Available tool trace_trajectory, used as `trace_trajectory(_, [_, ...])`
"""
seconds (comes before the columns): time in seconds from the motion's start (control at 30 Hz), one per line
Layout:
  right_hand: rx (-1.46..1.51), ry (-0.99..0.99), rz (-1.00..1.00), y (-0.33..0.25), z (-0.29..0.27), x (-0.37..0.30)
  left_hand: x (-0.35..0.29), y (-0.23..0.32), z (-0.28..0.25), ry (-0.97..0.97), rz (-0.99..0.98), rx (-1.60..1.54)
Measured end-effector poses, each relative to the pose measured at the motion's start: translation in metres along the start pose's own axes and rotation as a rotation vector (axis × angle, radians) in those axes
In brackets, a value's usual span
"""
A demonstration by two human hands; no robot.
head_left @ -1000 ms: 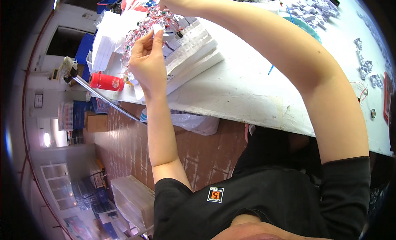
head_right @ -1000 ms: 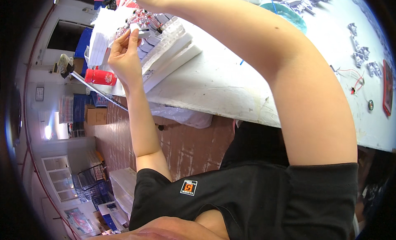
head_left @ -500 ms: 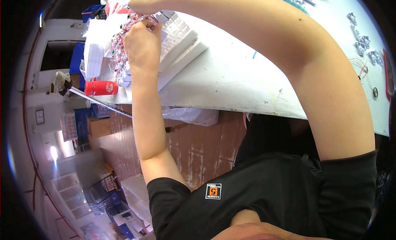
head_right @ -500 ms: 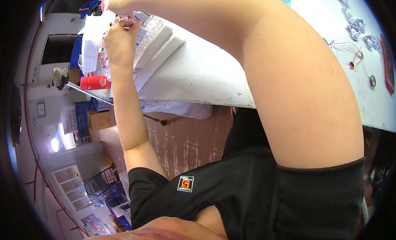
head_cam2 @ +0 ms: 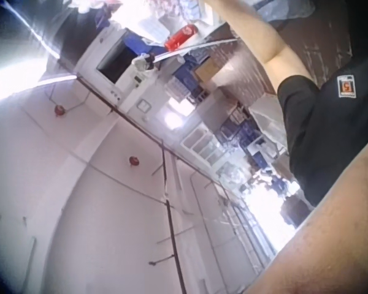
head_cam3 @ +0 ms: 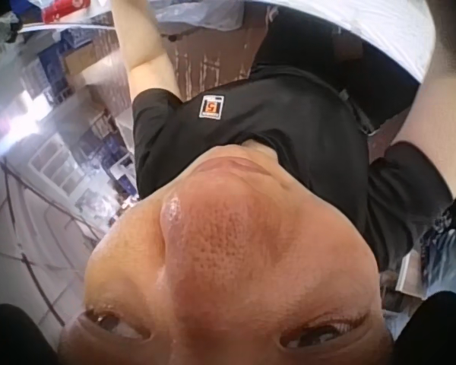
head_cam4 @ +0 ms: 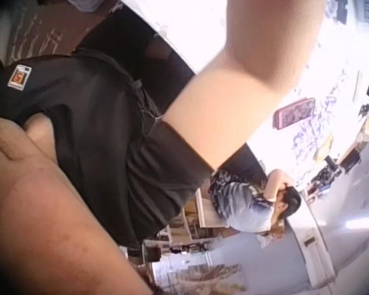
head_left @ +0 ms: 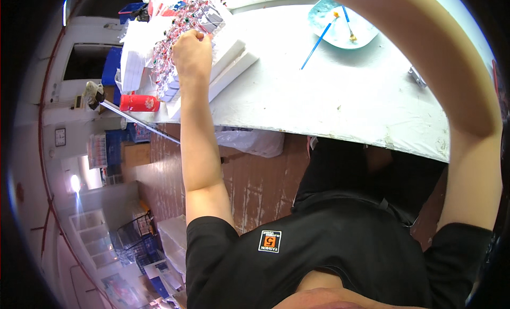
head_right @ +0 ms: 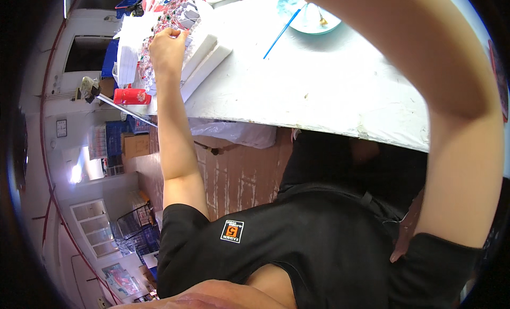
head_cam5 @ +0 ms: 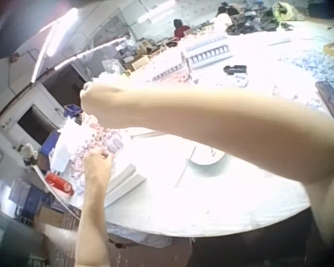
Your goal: Assemble small electronic toy components by gluing motors and connecting wires inside plastic housings.
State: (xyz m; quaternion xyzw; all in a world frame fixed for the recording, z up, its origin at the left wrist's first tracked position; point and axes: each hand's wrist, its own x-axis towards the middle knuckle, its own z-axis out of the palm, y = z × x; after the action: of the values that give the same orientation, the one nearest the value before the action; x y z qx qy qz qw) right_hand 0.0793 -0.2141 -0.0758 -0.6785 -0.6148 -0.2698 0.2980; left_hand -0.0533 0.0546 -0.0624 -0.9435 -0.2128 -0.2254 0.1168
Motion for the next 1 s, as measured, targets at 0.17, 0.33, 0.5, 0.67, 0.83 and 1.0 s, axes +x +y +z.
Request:
trace_trajectory(0.17, [-0.323, -0.083, 0.07, -0.053, -0.131, -0.064, -0.009, 0.14, 0.026, 0.076, 0.238, -0.24])
trace_trajectory(0.33, [-0.28, -0.189, 0.329, -0.114, -0.158, -0.169, -0.002, 0.14, 0.025, 0.055, 0.271, -0.199])
trace_trajectory(0.5, [-0.191, -0.268, 0.417, -0.142, -0.166, -0.239, 0.019, 0.113, -0.001, -0.113, 0.267, -0.22])
trace_trajectory(0.67, [-0.076, -0.232, 0.314, -0.165, -0.165, -0.266, 0.035, 0.091, -0.004, -0.117, 0.394, -0.36])
trace_trajectory(0.83, [0.001, -0.042, 0.011, -0.165, -0.147, -0.269, 0.025, 0.084, 0.019, -0.062, 0.58, -0.352])
trace_trajectory(1.0, [0.121, -0.092, -0.082, -0.16, -0.135, -0.285, 0.014, 0.087, 0.018, -0.122, 0.411, -0.516])
